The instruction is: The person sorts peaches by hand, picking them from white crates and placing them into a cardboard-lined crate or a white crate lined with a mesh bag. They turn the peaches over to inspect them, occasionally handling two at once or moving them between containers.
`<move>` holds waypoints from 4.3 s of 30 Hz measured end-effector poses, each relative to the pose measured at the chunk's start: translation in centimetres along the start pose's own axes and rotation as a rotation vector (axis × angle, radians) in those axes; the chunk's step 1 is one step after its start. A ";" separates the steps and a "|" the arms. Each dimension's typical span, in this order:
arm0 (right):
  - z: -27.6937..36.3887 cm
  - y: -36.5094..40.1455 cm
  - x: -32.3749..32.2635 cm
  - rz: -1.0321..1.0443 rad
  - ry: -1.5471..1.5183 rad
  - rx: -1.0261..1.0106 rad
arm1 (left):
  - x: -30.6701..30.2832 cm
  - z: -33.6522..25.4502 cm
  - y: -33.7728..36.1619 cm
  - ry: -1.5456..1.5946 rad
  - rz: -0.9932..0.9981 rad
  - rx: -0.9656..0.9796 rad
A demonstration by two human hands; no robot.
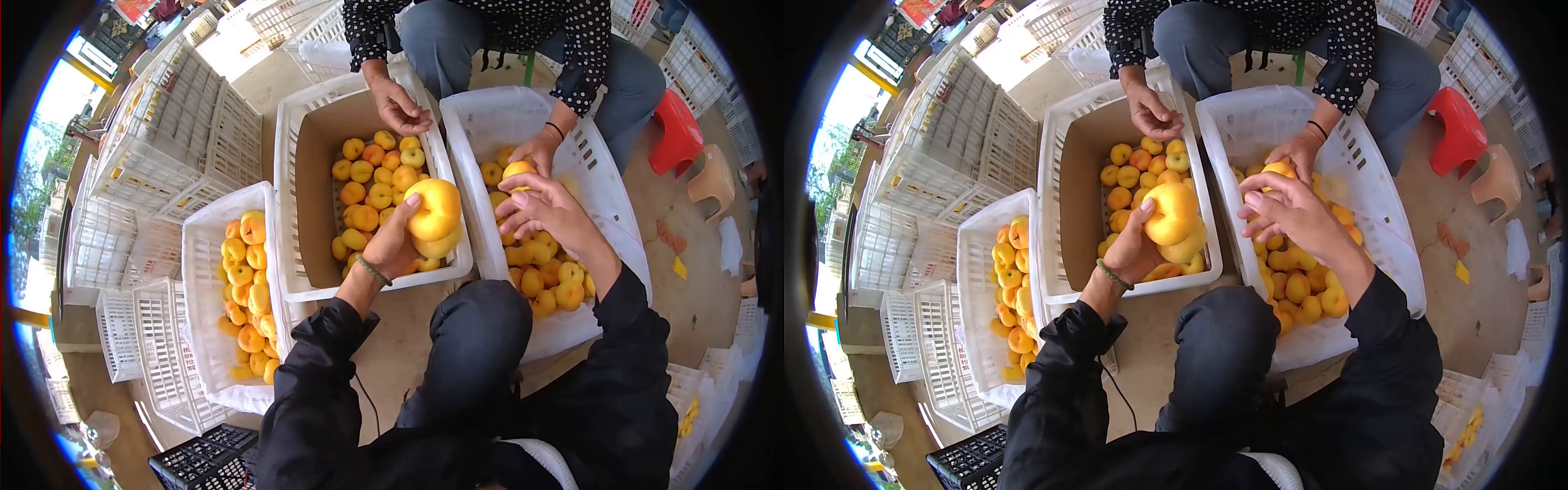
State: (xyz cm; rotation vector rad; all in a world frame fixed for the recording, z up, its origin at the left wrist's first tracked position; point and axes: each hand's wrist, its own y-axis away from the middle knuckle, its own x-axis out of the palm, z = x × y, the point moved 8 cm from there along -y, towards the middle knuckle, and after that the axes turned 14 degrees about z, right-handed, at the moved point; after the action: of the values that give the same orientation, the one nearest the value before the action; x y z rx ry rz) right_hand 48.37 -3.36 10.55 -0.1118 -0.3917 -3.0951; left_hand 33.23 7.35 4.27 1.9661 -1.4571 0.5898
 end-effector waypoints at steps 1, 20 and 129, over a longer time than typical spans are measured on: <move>-1.2 0.7 -0.9 0.010 -0.009 -0.003 | -0.7 -0.7 0.3 -0.038 -0.022 -0.003; -23.6 -0.2 -9.3 0.369 1.164 0.816 | -5.1 2.8 3.1 0.269 -0.151 0.232; -1.3 8.6 -0.4 0.088 -0.351 -0.566 | 0.4 3.2 5.4 0.316 -0.006 0.271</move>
State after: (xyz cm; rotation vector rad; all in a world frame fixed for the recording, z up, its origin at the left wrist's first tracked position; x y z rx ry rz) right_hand 48.88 -12.01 11.38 -0.6603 0.4857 -2.9902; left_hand 28.16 3.72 3.36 1.9639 -1.2247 1.0898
